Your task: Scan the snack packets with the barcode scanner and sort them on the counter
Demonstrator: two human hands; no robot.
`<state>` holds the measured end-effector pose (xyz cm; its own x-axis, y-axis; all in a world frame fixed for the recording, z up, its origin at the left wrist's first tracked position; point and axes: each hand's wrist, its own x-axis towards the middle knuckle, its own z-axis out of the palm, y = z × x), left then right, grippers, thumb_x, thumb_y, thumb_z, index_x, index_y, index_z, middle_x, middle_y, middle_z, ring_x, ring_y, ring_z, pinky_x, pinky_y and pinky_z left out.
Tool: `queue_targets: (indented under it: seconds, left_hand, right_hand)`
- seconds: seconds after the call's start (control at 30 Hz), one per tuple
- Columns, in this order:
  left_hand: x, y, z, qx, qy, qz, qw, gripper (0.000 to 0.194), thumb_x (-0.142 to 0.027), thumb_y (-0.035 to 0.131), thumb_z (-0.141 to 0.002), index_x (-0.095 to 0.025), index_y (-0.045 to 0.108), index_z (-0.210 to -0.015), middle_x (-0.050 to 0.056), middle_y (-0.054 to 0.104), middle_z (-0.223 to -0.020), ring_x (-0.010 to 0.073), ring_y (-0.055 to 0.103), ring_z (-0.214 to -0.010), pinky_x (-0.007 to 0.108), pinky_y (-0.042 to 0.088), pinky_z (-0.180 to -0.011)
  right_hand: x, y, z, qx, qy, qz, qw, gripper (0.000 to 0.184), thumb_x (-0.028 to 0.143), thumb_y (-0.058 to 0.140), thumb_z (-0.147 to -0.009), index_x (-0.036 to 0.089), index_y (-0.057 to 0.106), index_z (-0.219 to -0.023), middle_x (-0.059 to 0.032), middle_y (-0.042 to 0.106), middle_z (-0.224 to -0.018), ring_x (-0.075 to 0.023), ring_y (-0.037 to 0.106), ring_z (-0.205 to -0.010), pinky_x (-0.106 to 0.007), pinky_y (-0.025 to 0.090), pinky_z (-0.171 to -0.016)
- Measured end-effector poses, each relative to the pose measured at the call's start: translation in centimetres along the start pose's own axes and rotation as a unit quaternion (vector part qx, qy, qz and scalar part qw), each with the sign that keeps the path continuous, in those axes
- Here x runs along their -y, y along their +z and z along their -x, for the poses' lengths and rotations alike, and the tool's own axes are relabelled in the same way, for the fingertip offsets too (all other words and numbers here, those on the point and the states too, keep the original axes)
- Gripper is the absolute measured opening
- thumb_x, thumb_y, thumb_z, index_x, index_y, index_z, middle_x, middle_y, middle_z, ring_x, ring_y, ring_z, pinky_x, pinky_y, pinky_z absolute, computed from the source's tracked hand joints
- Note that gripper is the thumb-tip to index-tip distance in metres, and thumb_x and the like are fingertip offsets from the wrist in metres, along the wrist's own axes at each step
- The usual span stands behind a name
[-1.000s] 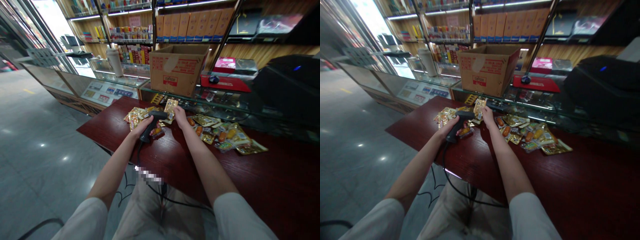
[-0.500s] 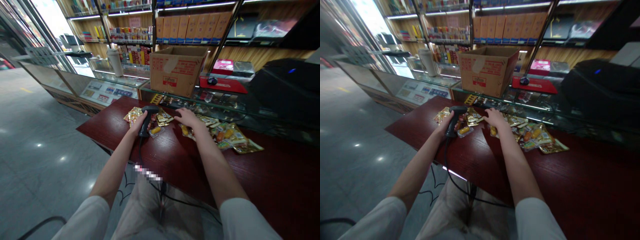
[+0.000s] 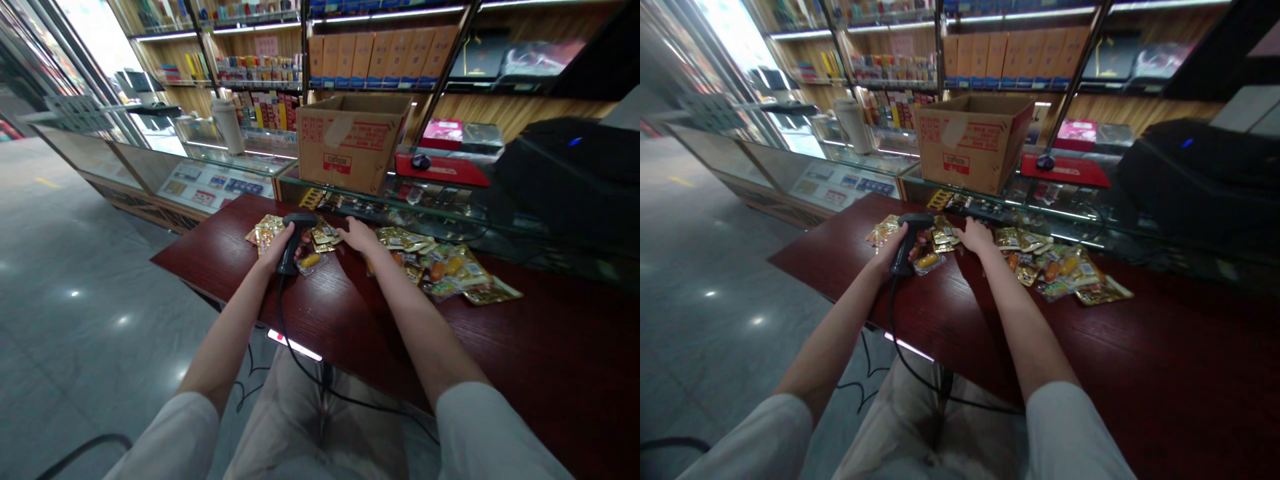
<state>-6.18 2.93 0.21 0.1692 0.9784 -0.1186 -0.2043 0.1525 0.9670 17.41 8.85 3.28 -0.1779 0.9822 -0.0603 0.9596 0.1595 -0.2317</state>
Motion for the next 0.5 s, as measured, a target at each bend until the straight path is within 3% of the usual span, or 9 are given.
queue_targets:
  seconds: [0.1,0.23,0.37,0.5]
  left_hand:
    - [0.0,0.1,0.1,-0.002,0.002,-0.001,1.000,0.070,-0.074,0.053,-0.089,-0.009,0.072,-0.109,0.002,0.055,-0.049,0.0120,0.049,-0.041,0.022,0.036,-0.041]
    - [0.3,0.0,-0.1,-0.009,0.013,-0.014,1.000,0.069,-0.072,0.053,-0.090,-0.010,0.072,-0.113,0.004,0.059,-0.052,0.0133,0.051,-0.042,0.023,0.036,-0.041]
    - [0.5,0.0,-0.3,0.002,0.007,-0.020,1.000,0.069,-0.072,0.049,-0.091,-0.011,0.073,-0.112,0.005,0.060,-0.052,0.0135,0.052,-0.041,0.023,0.036,-0.040]
    - [0.2,0.3,-0.1,0.000,0.006,-0.018,1.000,0.067,-0.072,0.052,-0.090,-0.011,0.073,-0.107,0.004,0.058,-0.051,0.0130,0.051,-0.040,0.022,0.036,-0.040]
  right_hand:
    - [2.2,1.3,-1.5,0.004,0.023,-0.033,0.999,0.069,0.059,0.057,-0.095,0.009,0.053,-0.141,-0.0270,0.053,-0.146,-0.0393,0.049,-0.137,-0.051,0.042,-0.107]
    - [2.3,2.8,-2.2,0.004,0.045,-0.046,0.998,0.061,0.056,0.065,-0.090,0.012,0.061,-0.132,-0.0237,0.049,-0.149,-0.0405,0.041,-0.142,-0.057,0.036,-0.110]
    - [0.7,3.4,-2.6,-0.025,0.057,-0.081,0.995,0.047,0.045,0.070,-0.086,0.014,0.065,-0.121,-0.0210,0.058,-0.141,-0.0380,0.051,-0.133,-0.051,0.042,-0.106]
    - [-0.9,3.7,-3.0,-0.050,0.043,-0.145,0.987,0.020,0.034,0.066,-0.085,0.019,0.067,-0.098,-0.0136,0.072,-0.111,-0.0306,0.066,-0.108,-0.040,0.049,-0.091]
